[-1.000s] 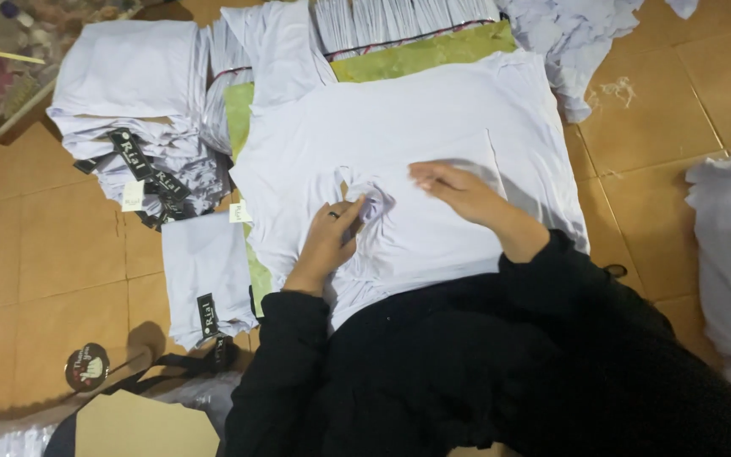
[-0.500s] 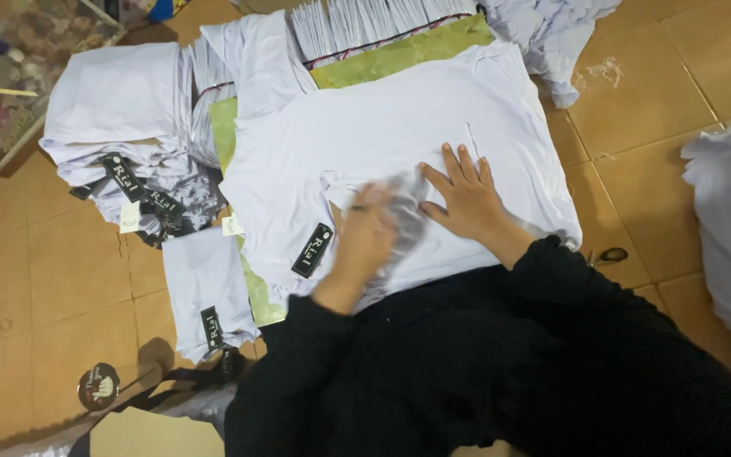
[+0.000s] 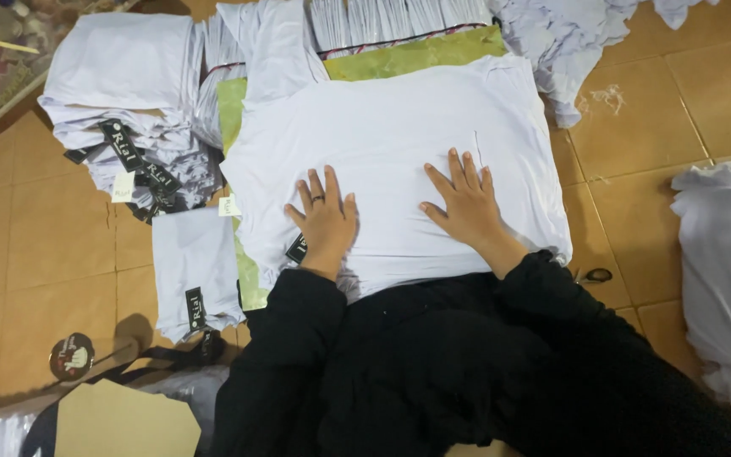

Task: The person folds white t-shirts on the floor. They place a cardboard insert inside each shirt, fold the sleeves and sides, and then fold the bottom up. The folded shirts are stacked on top of each other.

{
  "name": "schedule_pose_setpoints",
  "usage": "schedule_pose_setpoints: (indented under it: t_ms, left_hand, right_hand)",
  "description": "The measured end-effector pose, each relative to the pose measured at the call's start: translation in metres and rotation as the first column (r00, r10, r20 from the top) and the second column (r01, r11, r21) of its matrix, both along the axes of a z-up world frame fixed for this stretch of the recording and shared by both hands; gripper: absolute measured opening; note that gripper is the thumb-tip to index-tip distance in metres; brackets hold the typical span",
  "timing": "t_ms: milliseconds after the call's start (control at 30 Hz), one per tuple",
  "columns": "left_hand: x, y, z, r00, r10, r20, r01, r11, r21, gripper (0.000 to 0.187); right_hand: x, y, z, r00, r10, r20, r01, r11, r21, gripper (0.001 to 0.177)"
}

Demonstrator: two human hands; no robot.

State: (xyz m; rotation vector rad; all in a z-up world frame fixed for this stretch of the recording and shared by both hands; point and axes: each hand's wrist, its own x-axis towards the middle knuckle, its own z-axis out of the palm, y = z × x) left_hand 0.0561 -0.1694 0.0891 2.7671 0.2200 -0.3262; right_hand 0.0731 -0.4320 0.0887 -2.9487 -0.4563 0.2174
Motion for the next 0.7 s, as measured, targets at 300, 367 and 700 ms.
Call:
schedule_pose_setpoints:
  t_ms: [300, 367, 700]
  left_hand:
    - [-0.018, -0.049, -0.011, 0.923, -0.279, 0.265, 0.271, 0.960, 0.067, 0.076]
    - [-0.017, -0.049, -0.025, 0.907, -0.341, 0.245, 0.349, 0.937, 0.012, 0.078]
    - [-0.011, -0.002, -0.001, 0.999, -0.045, 0.010, 0.045, 0.997, -0.056, 0.079]
  right_hand:
    - [0.002, 0.002, -0.008, 0.997, -0.028, 0.068, 0.029, 0.999, -0.023, 0.075]
    - [0.000, -0.001, -0.009, 0.997, -0.039, 0.061, 0.040, 0.999, -0.028, 0.076]
    - [0.004, -0.049, -0.021, 0.895, -0.378, -0.238, 0.335, 0.217, 0.917, 0.061]
